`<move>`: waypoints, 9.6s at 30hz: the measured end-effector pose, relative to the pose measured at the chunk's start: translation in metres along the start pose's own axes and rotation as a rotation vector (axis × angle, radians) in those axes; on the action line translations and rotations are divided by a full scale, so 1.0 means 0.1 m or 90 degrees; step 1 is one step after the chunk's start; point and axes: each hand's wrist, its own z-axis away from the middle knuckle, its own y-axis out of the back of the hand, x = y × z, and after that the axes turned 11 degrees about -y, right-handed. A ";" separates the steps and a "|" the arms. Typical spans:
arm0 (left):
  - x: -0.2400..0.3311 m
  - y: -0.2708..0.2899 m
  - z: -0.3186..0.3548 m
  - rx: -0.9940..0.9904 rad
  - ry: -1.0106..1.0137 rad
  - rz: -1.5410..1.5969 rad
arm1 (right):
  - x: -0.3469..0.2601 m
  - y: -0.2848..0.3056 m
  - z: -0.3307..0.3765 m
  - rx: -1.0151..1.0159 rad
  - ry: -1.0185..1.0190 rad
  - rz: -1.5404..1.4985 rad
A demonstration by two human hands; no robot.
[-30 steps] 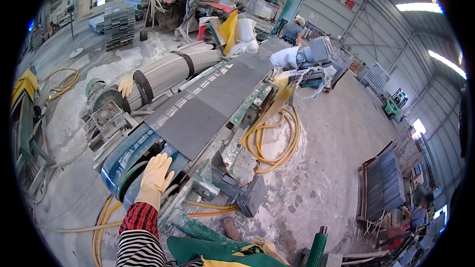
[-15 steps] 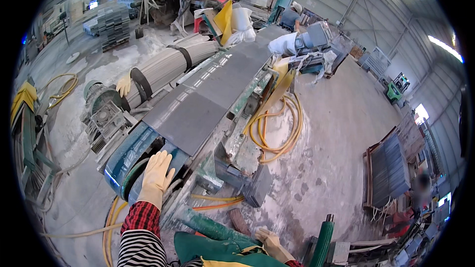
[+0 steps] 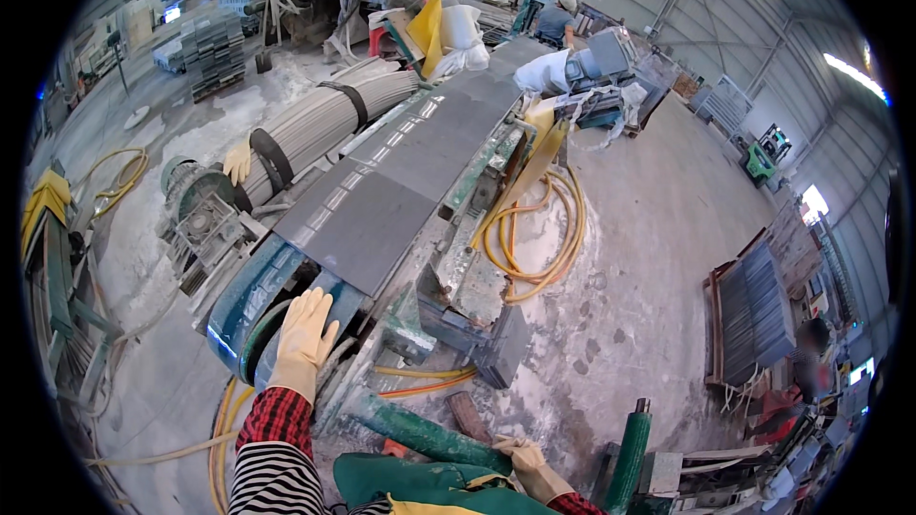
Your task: The person repeatedly picks up dark rectangular slabs and feeds them one at a time into a grinding machine. The slabs are guided through the machine and then removed from the output side. This cycle is repeated continuously throughout the clip.
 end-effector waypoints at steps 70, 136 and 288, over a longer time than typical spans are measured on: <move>0.09 0.32 0.38 0.003 0.004 0.025 | 0.18 0.47 0.08 0.304 -0.195 -0.333; 0.09 0.49 0.78 0.009 0.033 0.010 | 0.00 0.00 0.07 -0.005 0.272 0.250; 6.98 -0.68 1.10 -0.981 0.327 0.757 | 3.15 2.10 4.47 0.588 0.420 -1.010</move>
